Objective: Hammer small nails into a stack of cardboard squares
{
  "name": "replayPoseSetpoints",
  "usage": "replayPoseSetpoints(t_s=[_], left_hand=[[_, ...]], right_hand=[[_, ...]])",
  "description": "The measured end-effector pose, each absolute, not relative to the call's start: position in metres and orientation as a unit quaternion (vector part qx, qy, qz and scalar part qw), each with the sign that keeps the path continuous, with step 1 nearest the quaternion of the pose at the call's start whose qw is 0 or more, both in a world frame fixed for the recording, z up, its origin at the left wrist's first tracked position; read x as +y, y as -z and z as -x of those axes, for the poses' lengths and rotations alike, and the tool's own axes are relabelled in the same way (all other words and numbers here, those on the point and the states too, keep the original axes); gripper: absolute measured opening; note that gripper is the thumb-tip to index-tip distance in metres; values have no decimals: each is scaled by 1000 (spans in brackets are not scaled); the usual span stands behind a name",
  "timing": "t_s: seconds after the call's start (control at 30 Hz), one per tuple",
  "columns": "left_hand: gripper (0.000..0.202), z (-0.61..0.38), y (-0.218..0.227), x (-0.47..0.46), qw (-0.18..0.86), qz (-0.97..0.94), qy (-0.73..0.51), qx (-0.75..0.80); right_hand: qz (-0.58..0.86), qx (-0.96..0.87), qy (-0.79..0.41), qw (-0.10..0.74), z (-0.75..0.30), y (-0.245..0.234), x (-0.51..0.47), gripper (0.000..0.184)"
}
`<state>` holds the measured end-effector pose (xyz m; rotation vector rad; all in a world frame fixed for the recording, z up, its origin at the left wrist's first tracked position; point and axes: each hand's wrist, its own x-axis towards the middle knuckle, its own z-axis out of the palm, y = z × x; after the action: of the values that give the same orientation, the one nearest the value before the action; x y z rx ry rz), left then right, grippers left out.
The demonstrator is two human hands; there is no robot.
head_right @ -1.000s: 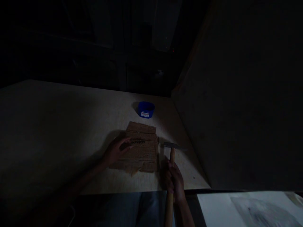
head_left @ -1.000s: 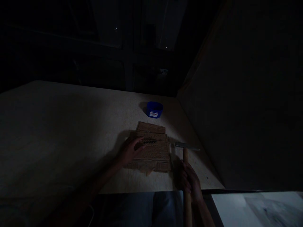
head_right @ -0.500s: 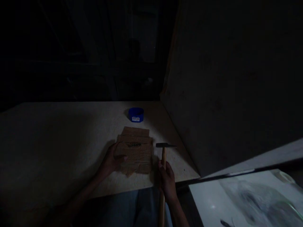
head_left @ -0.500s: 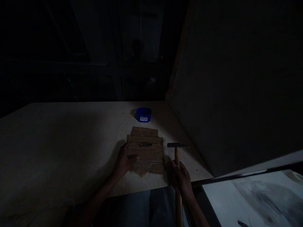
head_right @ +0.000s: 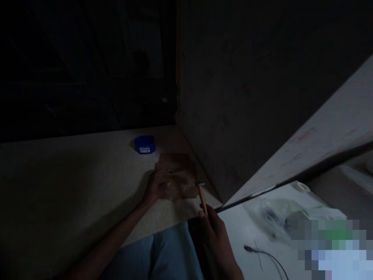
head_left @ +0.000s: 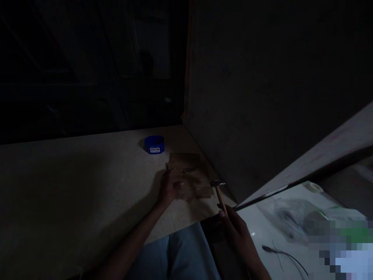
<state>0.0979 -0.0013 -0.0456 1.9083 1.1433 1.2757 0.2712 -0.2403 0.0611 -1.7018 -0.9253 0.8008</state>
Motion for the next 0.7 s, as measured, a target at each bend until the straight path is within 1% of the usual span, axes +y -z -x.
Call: replayPoseSetpoints(t_s=[0.13, 0.23, 0.3, 0.37, 0.43, 0.57, 0.63, 0.7], left_hand=[[66, -128, 52, 3, 285, -720, -472, 422], [65, -134, 51, 3, 295, -729, -462, 411], [61, -125, 46, 3, 296, -724, -460, 420], [54, -105, 40, 7, 290, -712, -467, 437], [46, -77, 34, 13, 276, -701, -476, 453], [32, -4, 29, 28, 190, -689, -491, 497], [29, 33, 29, 33, 152, -689, -483, 518], [27, 63, 30, 35, 136, -685, -466, 543]], right_hand=[[691, -413, -341, 485, -275, -68, -247, 59], [671, -440, -351, 483, -272, -71, -250, 53], [662, -453, -352, 483, -268, -70, -251, 46], [659, -460, -352, 480, -262, -66, -250, 41], [653, -469, -359, 474, -253, -61, -245, 40], [624, -520, -364, 455, -222, -53, -213, 40], [617, -543, -364, 437, -201, -52, -183, 45], [633, -551, -339, 425, -179, -53, -148, 48]])
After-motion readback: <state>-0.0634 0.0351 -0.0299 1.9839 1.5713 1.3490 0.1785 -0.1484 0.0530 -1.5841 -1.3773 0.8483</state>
